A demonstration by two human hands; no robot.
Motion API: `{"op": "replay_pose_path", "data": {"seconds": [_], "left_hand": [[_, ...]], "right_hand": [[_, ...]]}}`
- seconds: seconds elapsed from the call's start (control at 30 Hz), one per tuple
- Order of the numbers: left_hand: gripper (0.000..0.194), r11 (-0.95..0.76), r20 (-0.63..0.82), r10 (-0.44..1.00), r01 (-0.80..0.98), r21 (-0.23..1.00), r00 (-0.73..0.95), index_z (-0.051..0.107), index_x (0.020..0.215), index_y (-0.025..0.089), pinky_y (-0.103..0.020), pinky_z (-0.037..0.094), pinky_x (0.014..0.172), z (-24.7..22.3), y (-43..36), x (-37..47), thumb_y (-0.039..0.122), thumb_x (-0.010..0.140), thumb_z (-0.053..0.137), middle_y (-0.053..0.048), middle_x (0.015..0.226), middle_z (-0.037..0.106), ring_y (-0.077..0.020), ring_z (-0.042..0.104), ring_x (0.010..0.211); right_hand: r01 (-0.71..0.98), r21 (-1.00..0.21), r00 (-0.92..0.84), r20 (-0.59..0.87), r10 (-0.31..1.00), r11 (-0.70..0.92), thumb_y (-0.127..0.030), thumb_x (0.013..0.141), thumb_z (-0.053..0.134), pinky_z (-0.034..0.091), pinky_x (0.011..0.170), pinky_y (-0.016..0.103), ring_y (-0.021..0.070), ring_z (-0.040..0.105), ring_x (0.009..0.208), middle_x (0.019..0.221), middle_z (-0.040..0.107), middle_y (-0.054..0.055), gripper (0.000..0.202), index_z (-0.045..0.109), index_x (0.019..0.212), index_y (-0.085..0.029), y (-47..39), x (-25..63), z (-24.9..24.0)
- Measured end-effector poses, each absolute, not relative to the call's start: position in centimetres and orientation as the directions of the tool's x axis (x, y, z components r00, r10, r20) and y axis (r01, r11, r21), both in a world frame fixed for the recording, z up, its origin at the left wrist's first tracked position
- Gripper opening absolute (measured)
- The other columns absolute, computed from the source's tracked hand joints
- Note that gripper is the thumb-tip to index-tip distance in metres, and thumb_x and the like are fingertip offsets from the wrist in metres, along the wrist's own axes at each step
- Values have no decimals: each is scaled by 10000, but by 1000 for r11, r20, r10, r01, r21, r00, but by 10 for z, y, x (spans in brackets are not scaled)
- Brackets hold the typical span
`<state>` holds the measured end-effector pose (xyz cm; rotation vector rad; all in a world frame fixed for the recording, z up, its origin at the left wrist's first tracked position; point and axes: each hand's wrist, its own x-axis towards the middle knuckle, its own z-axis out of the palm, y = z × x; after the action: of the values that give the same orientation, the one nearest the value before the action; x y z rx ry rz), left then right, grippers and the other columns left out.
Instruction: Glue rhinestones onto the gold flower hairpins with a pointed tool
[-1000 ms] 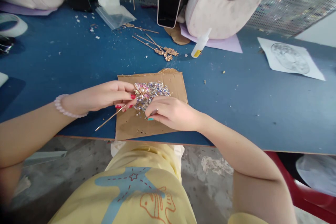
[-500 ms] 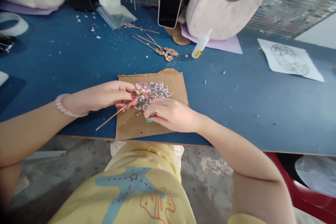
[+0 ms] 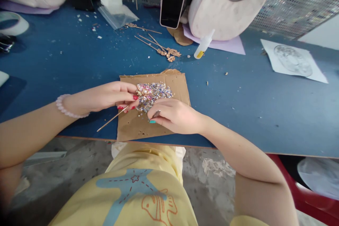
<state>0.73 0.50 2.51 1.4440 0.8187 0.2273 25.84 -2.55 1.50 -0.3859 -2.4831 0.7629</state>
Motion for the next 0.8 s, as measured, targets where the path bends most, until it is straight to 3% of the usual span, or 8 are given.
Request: {"op": "replay_pose_path", "data": {"seconds": [0.8], "left_hand": [[237,139,-377,592,371,918,712,585,698,175,-234,306,523,34,3,10,177,912,481,23,637,532,-86,403,536]], "right_hand": [[68,-593,-827,416,378,802,-150,1002,519,577,798,323,151,666,878,906,727,90,91,610,994,-158,-25,258,10]]}}
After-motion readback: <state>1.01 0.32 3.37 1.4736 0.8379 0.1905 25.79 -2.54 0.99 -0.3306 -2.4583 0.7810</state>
